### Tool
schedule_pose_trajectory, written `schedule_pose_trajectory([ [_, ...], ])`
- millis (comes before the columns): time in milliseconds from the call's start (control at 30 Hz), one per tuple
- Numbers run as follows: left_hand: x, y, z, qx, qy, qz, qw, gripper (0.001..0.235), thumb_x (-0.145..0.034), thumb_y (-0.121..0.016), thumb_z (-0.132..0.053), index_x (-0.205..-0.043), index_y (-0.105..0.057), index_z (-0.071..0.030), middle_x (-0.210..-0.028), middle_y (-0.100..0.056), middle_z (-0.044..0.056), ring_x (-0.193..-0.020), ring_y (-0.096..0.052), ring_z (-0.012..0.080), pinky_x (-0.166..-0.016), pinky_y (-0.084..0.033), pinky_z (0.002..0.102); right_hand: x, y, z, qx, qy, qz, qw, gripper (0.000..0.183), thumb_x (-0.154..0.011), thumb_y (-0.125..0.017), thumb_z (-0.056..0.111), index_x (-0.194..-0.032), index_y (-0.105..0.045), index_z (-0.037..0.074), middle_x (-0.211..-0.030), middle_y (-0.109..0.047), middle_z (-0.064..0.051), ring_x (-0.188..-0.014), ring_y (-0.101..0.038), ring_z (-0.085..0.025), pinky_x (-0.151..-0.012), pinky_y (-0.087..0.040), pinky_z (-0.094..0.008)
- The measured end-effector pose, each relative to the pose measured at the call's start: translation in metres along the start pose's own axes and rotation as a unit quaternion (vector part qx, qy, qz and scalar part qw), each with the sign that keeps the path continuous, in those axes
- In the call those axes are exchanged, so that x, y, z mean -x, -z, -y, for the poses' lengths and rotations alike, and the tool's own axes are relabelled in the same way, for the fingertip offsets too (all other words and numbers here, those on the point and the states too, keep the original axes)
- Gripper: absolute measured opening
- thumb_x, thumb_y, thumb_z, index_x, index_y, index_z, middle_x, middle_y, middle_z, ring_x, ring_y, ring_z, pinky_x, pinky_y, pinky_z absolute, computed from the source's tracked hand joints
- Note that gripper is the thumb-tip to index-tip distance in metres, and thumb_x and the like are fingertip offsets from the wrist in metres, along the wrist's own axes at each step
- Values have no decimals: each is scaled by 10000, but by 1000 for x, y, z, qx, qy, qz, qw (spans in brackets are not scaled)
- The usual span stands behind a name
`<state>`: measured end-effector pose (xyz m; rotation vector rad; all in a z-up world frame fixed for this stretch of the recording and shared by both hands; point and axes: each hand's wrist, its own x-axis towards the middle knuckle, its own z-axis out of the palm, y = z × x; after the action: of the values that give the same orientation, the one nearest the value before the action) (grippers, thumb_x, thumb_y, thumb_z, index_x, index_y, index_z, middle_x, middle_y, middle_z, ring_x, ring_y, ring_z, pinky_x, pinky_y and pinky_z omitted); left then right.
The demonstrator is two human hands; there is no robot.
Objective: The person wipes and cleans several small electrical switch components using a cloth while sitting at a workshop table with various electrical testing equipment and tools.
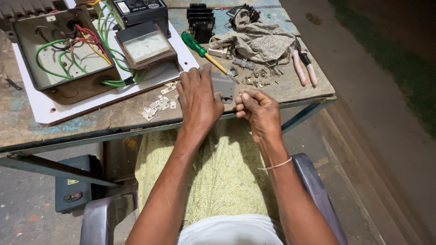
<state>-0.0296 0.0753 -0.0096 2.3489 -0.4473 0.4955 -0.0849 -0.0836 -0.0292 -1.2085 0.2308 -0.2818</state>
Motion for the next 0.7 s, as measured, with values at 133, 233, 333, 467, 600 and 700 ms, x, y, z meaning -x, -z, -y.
schedule_pose_trajectory([
  [133,7,0,2,121,-23,-25,992,644,-736,-723,33,-1350,-531,47,-1110,-530,187,-1110,-501,321,-997,-484,507,-2,-3,2,-8,-17,5,1000,186,-936,-686,47,-1101,-688,-39,-882,-719,-109,-717,-684,-142,-633,-606,-258],
  [233,8,1,5,217,-8,-5,976,434,-792,-641,86,-1217,-602,4,-1096,-559,134,-1092,-566,282,-956,-572,435,-3,-5,3,-19,-8,8,1000,177,-946,-676,45,-1110,-675,-22,-886,-714,-99,-736,-684,-141,-657,-610,-266],
  [333,8,1,5,315,75,48,945,283,-816,-577,94,-1071,-605,-25,-1094,-559,92,-1033,-635,230,-876,-632,348,-4,-7,5,-14,0,3,1000,177,-947,-678,40,-1114,-677,-19,-894,-712,-92,-752,-681,-139,-677,-612,-270],
  [467,10,2,-2,370,107,65,921,198,-812,-563,96,-959,-549,-37,-1031,-553,90,-925,-661,195,-767,-646,300,-5,-7,3,-20,13,1,1000,190,-948,-686,42,-1126,-696,-23,-898,-715,-94,-758,-681,-134,-680,-608,-268],
  [600,12,8,-9,360,130,86,920,199,-823,-583,66,-968,-529,-60,-929,-597,92,-776,-631,161,-618,-548,302,-6,-7,2,-6,15,1,1000,192,-945,-687,45,-1125,-703,-21,-897,-724,-97,-750,-686,-135,-673,-610,-269],
  [700,12,9,-14,351,140,85,922,198,-826,-596,35,-978,-518,-65,-858,-632,90,-685,-585,143,-574,-485,304,-6,-8,3,-1,28,2,1000,182,-948,-688,48,-1118,-694,-16,-900,-728,-92,-751,-689,-135,-673,-613,-272],
])
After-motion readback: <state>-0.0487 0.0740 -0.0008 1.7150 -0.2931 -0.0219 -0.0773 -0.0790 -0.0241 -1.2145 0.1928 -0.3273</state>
